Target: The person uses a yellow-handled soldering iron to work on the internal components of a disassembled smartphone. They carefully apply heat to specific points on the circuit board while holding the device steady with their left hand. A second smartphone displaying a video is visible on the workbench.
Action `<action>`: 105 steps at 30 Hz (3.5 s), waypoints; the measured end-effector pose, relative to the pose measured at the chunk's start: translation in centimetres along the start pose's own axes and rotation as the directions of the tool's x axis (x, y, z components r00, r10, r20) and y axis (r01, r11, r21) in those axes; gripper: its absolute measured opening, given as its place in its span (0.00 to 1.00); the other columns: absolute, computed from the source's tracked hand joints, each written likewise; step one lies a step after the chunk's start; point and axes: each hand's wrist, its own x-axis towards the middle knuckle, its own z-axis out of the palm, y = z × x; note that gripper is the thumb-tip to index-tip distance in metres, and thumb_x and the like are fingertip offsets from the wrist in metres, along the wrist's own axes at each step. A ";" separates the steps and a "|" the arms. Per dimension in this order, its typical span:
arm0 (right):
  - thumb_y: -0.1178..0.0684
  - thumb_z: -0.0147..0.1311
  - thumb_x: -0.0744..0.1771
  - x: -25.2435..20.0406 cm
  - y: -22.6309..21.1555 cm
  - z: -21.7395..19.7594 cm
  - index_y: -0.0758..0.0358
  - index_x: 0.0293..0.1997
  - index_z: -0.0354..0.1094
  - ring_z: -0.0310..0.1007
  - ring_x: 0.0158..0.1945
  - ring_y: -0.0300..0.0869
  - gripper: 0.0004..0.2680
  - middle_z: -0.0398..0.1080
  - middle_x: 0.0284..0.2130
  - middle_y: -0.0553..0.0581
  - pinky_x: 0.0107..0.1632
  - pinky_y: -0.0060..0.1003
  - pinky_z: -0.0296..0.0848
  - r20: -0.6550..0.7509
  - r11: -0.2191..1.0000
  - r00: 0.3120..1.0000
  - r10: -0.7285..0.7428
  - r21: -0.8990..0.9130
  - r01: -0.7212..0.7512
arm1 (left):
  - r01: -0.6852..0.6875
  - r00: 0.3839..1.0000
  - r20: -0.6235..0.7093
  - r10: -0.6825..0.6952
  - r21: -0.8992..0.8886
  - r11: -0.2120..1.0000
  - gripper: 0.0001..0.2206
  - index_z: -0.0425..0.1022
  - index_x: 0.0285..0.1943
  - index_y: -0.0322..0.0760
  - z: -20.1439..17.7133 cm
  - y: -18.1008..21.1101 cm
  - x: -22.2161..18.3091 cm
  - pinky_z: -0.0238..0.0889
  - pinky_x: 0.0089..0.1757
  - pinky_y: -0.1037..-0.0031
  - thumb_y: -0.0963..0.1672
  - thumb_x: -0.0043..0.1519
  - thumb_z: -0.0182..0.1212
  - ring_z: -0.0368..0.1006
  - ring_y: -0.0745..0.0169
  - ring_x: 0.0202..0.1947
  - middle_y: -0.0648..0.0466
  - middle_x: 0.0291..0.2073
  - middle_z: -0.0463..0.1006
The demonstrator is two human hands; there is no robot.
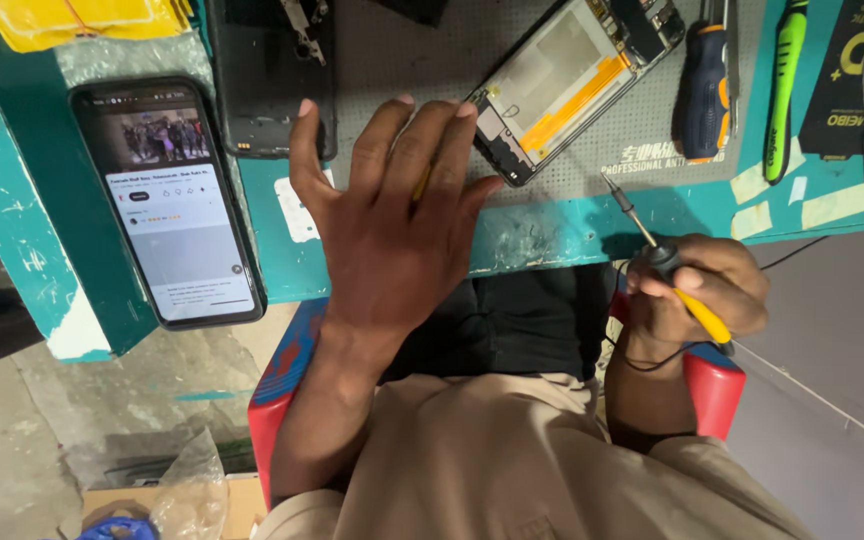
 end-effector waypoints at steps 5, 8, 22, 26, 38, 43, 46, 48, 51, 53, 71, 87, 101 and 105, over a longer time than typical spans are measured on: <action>0.56 0.64 0.68 1.0 -0.7 0.8 0.65 0.40 0.65 0.71 0.23 0.46 0.08 0.69 0.28 0.67 0.23 0.36 0.74 -0.013 0.998 1.000 0.022 -0.058 -0.022 | -0.006 1.000 -0.001 0.006 0.005 1.000 0.18 0.70 0.66 0.35 0.2 -0.1 0.2 0.40 0.69 0.38 0.46 0.71 0.68 0.68 0.54 0.63 0.54 0.60 0.74; 0.48 0.64 0.68 1.5 -0.9 1.1 0.66 0.45 0.64 0.72 0.24 0.46 0.13 0.68 0.32 0.64 0.26 0.34 0.74 0.095 0.995 0.991 -0.098 -0.017 0.100 | 0.003 1.000 0.022 -0.003 0.013 1.000 0.18 0.71 0.65 0.36 0.2 -0.1 0.2 0.40 0.67 0.41 0.45 0.70 0.69 0.71 0.56 0.61 0.56 0.58 0.75; 0.42 0.64 0.68 1.3 0.0 1.2 0.68 0.40 0.71 0.72 0.30 0.49 0.15 0.71 0.29 0.63 0.31 0.38 0.68 0.065 0.885 0.969 -0.237 -0.398 0.243 | 0.051 0.996 0.072 -0.044 -0.101 0.994 0.17 0.71 0.67 0.44 1.3 -0.8 0.9 0.53 0.63 0.59 0.42 0.69 0.67 0.71 0.64 0.53 0.61 0.53 0.74; 0.44 0.65 0.69 1.4 -1.1 1.7 0.68 0.40 0.71 0.73 0.34 0.51 0.14 0.71 0.31 0.63 0.36 0.40 0.70 0.130 0.861 0.978 -0.161 -0.465 0.204 | 0.099 0.993 0.077 -0.087 -0.168 0.981 0.21 0.69 0.68 0.38 1.4 -1.0 1.2 0.54 0.59 0.61 0.46 0.68 0.66 0.69 0.59 0.51 0.58 0.49 0.73; 0.43 0.61 0.70 1.7 -1.4 2.8 0.66 0.41 0.70 0.72 0.32 0.51 0.14 0.70 0.30 0.64 0.34 0.39 0.69 0.181 0.800 0.965 -0.192 -0.540 0.261 | 0.212 0.977 0.081 -0.199 -0.207 0.955 0.17 0.70 0.60 0.38 2.2 -0.9 1.5 0.52 0.59 0.63 0.44 0.65 0.68 0.67 0.59 0.55 0.56 0.50 0.74; 0.42 0.61 0.69 1.9 -1.4 2.8 0.67 0.41 0.70 0.72 0.31 0.50 0.14 0.69 0.29 0.63 0.34 0.38 0.69 0.202 0.812 0.962 -0.182 -0.522 0.263 | 0.227 0.974 0.081 -0.214 -0.216 0.950 0.16 0.69 0.60 0.38 2.1 -0.6 1.3 0.52 0.60 0.64 0.43 0.66 0.68 0.67 0.61 0.58 0.56 0.51 0.74; 0.43 0.61 0.71 1.7 -1.5 3.1 0.64 0.43 0.70 0.73 0.33 0.51 0.13 0.70 0.31 0.62 0.35 0.39 0.70 0.194 0.798 0.963 -0.189 -0.541 0.266 | 0.234 0.972 0.079 -0.222 -0.218 0.947 0.16 0.69 0.60 0.37 2.0 -0.4 1.3 0.52 0.59 0.63 0.43 0.66 0.67 0.66 0.60 0.58 0.56 0.51 0.74; 0.43 0.62 0.70 1.7 -1.4 3.2 0.64 0.42 0.70 0.74 0.33 0.51 0.13 0.71 0.30 0.62 0.35 0.39 0.70 0.187 0.799 0.961 -0.205 -0.535 0.274 | 0.239 0.971 0.082 -0.226 -0.236 0.942 0.15 0.69 0.59 0.36 1.9 -0.3 1.4 0.52 0.59 0.62 0.43 0.67 0.67 0.66 0.59 0.57 0.55 0.51 0.74; 0.43 0.63 0.70 2.0 -1.2 2.7 0.65 0.40 0.71 0.74 0.32 0.51 0.13 0.71 0.30 0.62 0.34 0.40 0.71 0.204 0.791 0.956 -0.210 -0.539 0.289 | 0.242 0.970 0.081 -0.229 -0.231 0.942 0.13 0.69 0.58 0.36 2.0 -0.2 1.4 0.52 0.59 0.62 0.42 0.68 0.65 0.66 0.59 0.57 0.55 0.51 0.74; 0.44 0.64 0.70 2.0 -1.1 2.5 0.66 0.39 0.71 0.74 0.32 0.51 0.13 0.71 0.29 0.63 0.33 0.39 0.71 0.210 0.790 0.956 -0.205 -0.541 0.288 | 0.243 0.970 0.077 -0.231 -0.222 0.944 0.13 0.69 0.58 0.36 2.1 -0.1 1.4 0.52 0.59 0.63 0.42 0.67 0.64 0.66 0.60 0.58 0.56 0.51 0.74; 0.40 0.65 0.69 2.1 -0.9 1.8 0.68 0.35 0.73 0.75 0.32 0.49 0.17 0.72 0.28 0.62 0.33 0.37 0.70 0.215 0.785 0.961 -0.176 -0.558 0.269 | 0.251 0.968 0.019 -0.250 -0.110 0.962 0.11 0.68 0.60 0.37 2.9 0.7 1.2 0.54 0.57 0.63 0.39 0.69 0.56 0.67 0.61 0.57 0.55 0.46 0.74; 0.40 0.65 0.69 1.9 -1.1 1.9 0.69 0.35 0.73 0.76 0.32 0.50 0.17 0.72 0.28 0.62 0.33 0.37 0.72 0.200 0.797 0.965 -0.169 -0.548 0.253 | 0.248 0.968 -0.009 -0.249 -0.061 0.967 0.07 0.68 0.57 0.33 2.8 1.3 1.7 0.54 0.57 0.62 0.39 0.72 0.54 0.68 0.59 0.52 0.52 0.43 0.75; 0.39 0.65 0.69 2.3 -1.5 2.9 0.71 0.36 0.69 0.76 0.33 0.50 0.19 0.72 0.29 0.63 0.36 0.38 0.73 0.181 0.811 0.971 -0.159 -0.537 0.233 | 0.253 0.966 -0.033 -0.256 -0.058 0.966 0.07 0.68 0.56 0.33 2.6 1.4 1.9 0.54 0.56 0.63 0.40 0.71 0.54 0.67 0.58 0.50 0.52 0.41 0.73; 0.39 0.65 0.69 2.5 -1.4 2.9 0.71 0.35 0.70 0.75 0.32 0.51 0.20 0.72 0.28 0.62 0.35 0.39 0.73 0.192 0.792 0.967 -0.165 -0.559 0.246 | 0.275 0.958 -0.067 -0.278 -0.045 0.960 0.05 0.67 0.54 0.35 2.9 1.5 2.1 0.54 0.56 0.62 0.41 0.72 0.54 0.66 0.58 0.52 0.53 0.41 0.72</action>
